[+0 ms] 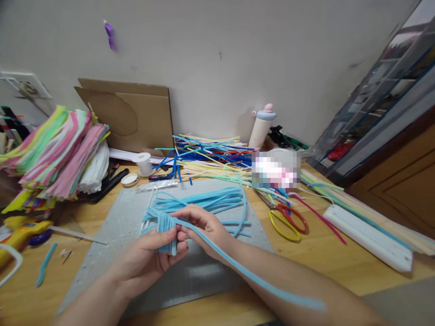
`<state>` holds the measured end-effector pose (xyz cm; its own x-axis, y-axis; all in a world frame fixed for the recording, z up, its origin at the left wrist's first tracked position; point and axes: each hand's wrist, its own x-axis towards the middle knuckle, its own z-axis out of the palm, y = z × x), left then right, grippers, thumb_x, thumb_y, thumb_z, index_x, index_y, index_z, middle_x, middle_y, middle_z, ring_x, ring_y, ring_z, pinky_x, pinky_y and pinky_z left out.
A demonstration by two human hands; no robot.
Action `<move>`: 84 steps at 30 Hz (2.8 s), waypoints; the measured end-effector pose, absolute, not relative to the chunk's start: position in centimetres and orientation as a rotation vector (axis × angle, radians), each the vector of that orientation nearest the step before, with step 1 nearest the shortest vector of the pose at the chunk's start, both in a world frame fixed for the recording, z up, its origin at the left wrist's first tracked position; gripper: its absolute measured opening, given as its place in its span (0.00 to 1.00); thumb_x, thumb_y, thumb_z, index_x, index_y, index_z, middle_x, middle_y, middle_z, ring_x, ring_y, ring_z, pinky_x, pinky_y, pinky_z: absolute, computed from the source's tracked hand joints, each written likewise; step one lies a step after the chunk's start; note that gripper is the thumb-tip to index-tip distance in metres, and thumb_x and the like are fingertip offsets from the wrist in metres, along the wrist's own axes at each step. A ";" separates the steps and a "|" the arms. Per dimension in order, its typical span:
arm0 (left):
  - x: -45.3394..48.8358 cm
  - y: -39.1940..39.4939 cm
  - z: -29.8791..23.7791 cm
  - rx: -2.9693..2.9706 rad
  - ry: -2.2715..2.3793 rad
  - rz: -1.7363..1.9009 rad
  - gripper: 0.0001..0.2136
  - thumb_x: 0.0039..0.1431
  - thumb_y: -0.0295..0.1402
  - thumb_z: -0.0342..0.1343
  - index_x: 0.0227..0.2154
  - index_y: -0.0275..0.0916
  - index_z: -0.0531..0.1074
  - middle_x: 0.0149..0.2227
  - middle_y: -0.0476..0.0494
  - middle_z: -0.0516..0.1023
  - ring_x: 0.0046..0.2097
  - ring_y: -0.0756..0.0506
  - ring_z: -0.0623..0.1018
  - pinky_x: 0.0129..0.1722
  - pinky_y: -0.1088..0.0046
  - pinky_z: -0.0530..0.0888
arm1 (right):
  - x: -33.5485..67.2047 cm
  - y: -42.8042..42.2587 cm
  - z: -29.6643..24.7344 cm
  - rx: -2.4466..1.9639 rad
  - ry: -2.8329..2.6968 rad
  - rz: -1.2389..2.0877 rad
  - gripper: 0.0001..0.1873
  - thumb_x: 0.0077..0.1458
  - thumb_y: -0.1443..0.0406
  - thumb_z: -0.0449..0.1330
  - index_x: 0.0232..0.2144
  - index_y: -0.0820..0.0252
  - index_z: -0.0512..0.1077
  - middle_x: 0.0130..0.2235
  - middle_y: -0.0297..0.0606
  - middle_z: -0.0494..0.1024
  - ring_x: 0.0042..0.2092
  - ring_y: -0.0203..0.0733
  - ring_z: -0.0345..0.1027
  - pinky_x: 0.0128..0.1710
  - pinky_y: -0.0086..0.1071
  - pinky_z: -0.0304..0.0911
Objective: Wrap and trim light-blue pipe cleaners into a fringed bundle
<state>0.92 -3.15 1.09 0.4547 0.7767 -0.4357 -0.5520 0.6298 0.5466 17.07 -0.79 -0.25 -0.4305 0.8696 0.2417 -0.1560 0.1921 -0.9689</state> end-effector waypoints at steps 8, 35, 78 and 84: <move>1.3 -3.1 0.6 0.544 0.708 0.846 0.06 0.48 0.28 0.65 0.30 0.35 0.76 0.27 0.49 0.76 0.29 0.52 0.72 0.30 0.78 0.68 | 17.1 -1.3 -0.7 -0.749 -1.591 1.238 0.13 0.54 0.59 0.58 0.41 0.56 0.73 0.39 0.38 0.71 0.42 0.41 0.66 0.42 0.34 0.64; 2.1 -3.2 -0.1 0.986 1.076 1.026 0.10 0.46 0.35 0.64 0.31 0.39 0.73 0.31 0.47 0.78 0.37 0.45 0.75 0.43 0.68 0.68 | 15.6 -2.5 -1.6 -0.965 -0.969 1.598 0.11 0.45 0.60 0.65 0.29 0.59 0.69 0.20 0.27 0.66 0.20 0.29 0.55 0.18 0.24 0.49; 2.2 -3.3 -1.0 1.107 1.314 1.030 0.11 0.47 0.35 0.61 0.26 0.40 0.62 0.24 0.54 0.65 0.28 0.51 0.64 0.29 0.75 0.62 | 15.0 -3.2 -1.3 -0.996 -0.866 1.557 0.10 0.40 0.63 0.68 0.26 0.59 0.71 0.27 0.30 0.73 0.32 0.34 0.64 0.34 0.28 0.57; 2.2 -3.2 -1.0 1.145 1.310 1.020 0.13 0.46 0.36 0.61 0.22 0.40 0.60 0.22 0.55 0.61 0.26 0.51 0.62 0.27 0.75 0.60 | 15.0 -3.1 -1.4 -1.006 -0.922 1.514 0.10 0.40 0.62 0.67 0.24 0.59 0.71 0.26 0.30 0.71 0.30 0.35 0.62 0.32 0.29 0.57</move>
